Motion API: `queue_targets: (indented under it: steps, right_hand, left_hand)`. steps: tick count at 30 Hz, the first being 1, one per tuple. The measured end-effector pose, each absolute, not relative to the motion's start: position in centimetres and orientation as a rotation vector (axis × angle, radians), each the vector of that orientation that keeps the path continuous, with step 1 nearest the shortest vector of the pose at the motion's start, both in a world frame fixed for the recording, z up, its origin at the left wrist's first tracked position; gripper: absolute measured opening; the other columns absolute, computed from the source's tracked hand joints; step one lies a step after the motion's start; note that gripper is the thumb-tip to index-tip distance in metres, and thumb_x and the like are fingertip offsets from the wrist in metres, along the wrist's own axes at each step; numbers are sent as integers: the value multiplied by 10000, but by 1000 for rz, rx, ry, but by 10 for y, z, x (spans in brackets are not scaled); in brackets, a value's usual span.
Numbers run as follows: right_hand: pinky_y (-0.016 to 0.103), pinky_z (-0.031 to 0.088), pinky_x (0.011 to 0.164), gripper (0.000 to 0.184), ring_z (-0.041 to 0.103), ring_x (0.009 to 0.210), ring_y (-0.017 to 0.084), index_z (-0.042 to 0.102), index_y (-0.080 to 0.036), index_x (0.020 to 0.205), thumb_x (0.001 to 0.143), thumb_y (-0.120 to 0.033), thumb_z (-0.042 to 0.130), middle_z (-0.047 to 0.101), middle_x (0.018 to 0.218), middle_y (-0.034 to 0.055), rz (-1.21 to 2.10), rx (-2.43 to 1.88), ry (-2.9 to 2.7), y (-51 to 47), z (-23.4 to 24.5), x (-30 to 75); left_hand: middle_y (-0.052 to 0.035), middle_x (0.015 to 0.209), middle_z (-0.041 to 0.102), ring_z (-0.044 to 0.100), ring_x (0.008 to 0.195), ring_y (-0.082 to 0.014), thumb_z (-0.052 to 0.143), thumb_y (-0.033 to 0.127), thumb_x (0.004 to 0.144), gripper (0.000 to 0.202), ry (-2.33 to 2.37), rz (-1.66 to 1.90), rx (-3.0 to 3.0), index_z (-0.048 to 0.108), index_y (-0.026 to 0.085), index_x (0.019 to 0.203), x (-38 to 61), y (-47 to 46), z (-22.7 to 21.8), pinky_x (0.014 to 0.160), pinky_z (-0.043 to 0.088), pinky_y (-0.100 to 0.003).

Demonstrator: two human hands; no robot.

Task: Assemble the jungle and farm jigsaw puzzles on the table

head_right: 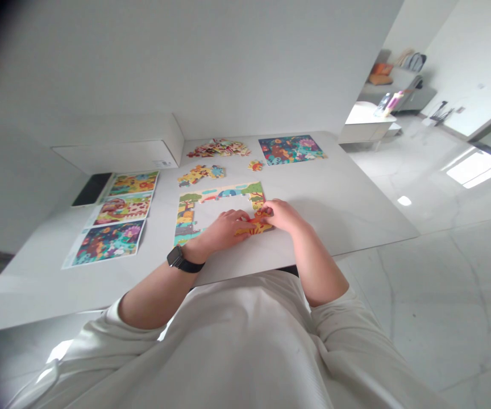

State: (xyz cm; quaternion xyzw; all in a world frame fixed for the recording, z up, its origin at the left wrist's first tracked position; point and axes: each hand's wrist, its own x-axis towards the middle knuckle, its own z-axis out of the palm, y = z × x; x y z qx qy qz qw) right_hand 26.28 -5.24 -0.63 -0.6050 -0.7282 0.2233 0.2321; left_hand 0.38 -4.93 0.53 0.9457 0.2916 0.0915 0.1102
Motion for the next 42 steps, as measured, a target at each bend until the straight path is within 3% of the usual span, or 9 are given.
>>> queue_targets:
  steps: [31,34,38,42]
  right_hand:
    - [275,500,735,245,684,791,175,796,-235,1080,844,-186,842,775,944,23,577,-1790,-2025,-51,-12,260]
    - [289,518,746,267,702,813,191,790,-237,1115,854,-211,843,788,977,39,571,-1774,-2030,-51,-13,261]
    - [323,559,807,255,723,875,220,787,-220,1114,871,-268,847,784,1017,67,513,-1729,-2074,-54,-11,264]
    - [361,592,894,256,742,951,241,794,-236,1151,913,-329,809,762,1099,85,454,-1660,-2131,-55,-10,267]
  left_hand:
    - [-109,1415,666,622,1266,-300,617,353,1045,395,893,203,2823,693,310,1430,7,-52,6,1097,489,-468]
    - [-113,1442,667,633,1297,-294,644,362,1032,459,912,333,2732,647,289,1485,-6,-42,14,1124,499,-459]
    - [-138,1555,602,551,1450,-318,709,487,990,652,1056,587,2599,552,249,1576,-54,-22,36,1225,452,-479]
    - [-141,1587,575,524,1486,-342,742,577,940,762,1149,452,2613,530,249,1595,-123,-17,39,1268,415,-508]
